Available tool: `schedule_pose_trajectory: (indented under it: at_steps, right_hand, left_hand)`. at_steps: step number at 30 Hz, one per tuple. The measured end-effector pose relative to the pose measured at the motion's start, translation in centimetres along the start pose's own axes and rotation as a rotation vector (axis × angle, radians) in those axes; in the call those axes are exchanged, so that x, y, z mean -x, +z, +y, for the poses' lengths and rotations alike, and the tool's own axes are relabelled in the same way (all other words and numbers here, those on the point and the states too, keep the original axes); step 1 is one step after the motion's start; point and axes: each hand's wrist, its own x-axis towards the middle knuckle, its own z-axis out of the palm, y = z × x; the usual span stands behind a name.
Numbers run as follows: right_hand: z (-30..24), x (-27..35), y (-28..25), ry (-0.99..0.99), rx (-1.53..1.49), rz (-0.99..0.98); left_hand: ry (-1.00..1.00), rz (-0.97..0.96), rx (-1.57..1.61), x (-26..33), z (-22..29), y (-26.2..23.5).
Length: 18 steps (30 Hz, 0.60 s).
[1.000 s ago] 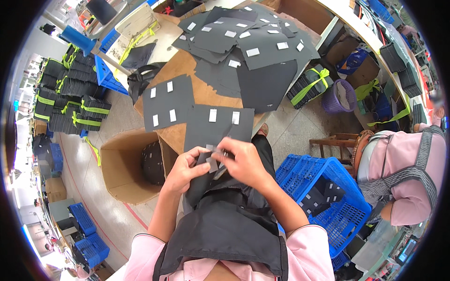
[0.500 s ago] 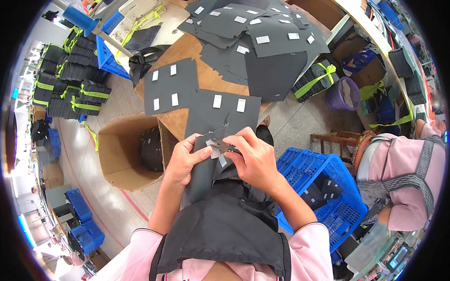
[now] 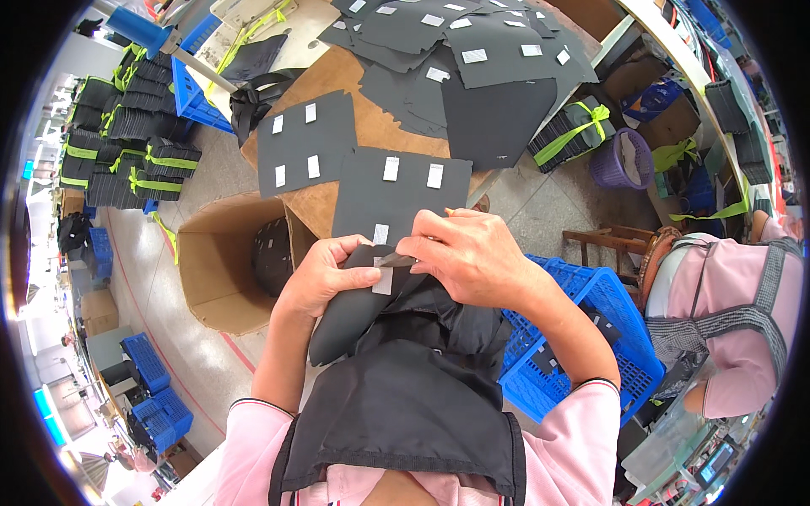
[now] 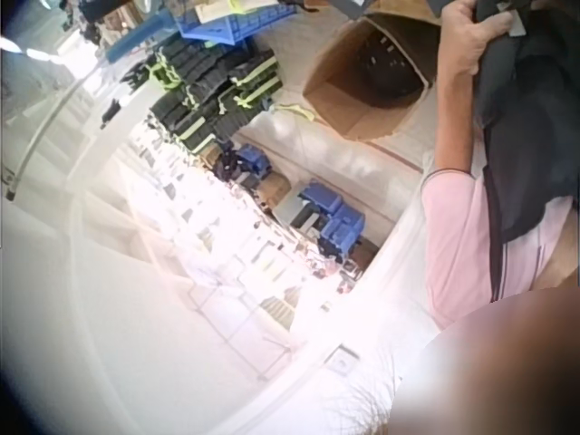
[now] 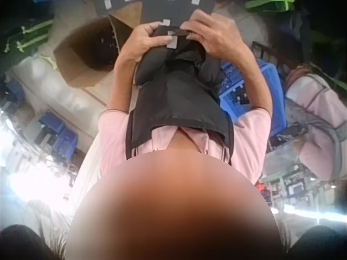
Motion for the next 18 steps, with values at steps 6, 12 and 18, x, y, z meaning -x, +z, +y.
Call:
schedule_pose_trajectory:
  at_steps: [6,12,18]
  right_hand:
    - [0.1,0.7,-0.1,0.016,-0.015,-0.007]
    - [-0.4,0.5,0.4,0.090,-0.094,0.089]
    - [-0.3,0.8,-0.2,0.075,-0.045,0.002]
  left_hand:
    - [-0.051,-0.012,0.027,-0.3,-0.1,-0.3]
    - [-0.016,-0.006,0.021,-0.2,-0.1,-0.1]
    - [-0.027,-0.016,0.021,0.0,0.1,-0.3]
